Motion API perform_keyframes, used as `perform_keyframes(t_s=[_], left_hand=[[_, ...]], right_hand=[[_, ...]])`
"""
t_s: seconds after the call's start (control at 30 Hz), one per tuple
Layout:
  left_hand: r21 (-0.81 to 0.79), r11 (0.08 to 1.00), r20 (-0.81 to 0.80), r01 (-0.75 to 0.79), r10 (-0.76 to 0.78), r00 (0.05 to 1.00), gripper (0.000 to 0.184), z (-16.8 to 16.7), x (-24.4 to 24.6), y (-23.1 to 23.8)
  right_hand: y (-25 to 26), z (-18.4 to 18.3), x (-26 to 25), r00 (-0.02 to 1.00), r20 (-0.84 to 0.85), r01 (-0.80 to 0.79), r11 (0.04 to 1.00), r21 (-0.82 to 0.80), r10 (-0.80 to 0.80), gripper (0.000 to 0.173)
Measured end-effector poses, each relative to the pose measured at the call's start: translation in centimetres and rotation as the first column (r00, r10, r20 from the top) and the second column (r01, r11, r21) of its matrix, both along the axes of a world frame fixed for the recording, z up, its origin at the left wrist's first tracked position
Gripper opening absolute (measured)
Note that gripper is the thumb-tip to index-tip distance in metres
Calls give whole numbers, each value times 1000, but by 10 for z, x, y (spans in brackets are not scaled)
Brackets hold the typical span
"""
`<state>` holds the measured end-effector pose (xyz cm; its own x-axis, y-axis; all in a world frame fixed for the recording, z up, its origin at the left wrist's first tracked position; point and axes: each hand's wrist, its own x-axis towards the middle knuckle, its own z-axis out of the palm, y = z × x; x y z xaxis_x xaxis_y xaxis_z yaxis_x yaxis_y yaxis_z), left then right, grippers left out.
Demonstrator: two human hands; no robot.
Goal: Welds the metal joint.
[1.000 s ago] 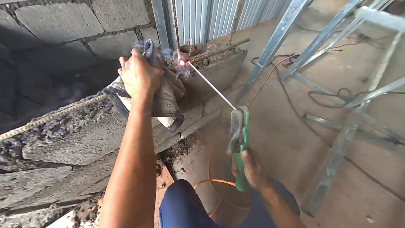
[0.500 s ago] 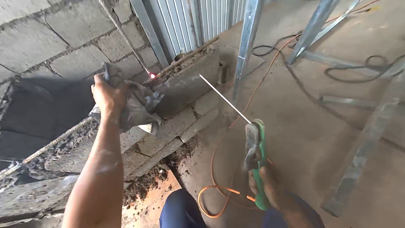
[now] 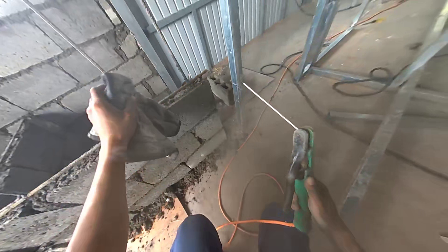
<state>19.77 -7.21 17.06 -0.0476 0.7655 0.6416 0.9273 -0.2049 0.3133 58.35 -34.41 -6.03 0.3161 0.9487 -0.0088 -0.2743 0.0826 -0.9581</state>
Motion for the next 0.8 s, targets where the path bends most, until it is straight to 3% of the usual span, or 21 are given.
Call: perform_keyframes(t_s=[0.13, 0.27, 0.33, 0.43, 0.57, 0.7, 0.8], left_hand=[[-240, 971, -140, 0, -35, 990, 59, 9, 28, 1], [-202, 976, -175, -76, 41, 984, 60, 5, 39, 20], [-183, 975, -205, -124, 86, 975, 56, 12, 53, 52], [-285, 944, -234, -165, 99, 967, 55, 7, 73, 120], [-392, 917, -192, -70, -7, 981, 54, -36, 74, 196], [-366, 931, -78, 15, -46, 996, 53, -51, 66, 205], [-319, 948, -82, 19, -47, 996, 57, -45, 66, 191]], right_hand=[[28, 18, 9, 999, 32, -20, 1000, 14, 19, 67], [73, 23, 4, 998, 52, -22, 999, 37, 20, 70], [100, 24, 1, 994, 103, -22, 998, 51, 17, 67], [145, 28, -5, 991, 127, -49, 998, 28, 45, 61], [196, 37, -13, 988, 121, -88, 995, -46, 93, 51], [225, 44, -11, 973, 143, -173, 982, -76, 182, 45], [237, 44, -2, 949, 209, -231, 971, -53, 237, 44]])
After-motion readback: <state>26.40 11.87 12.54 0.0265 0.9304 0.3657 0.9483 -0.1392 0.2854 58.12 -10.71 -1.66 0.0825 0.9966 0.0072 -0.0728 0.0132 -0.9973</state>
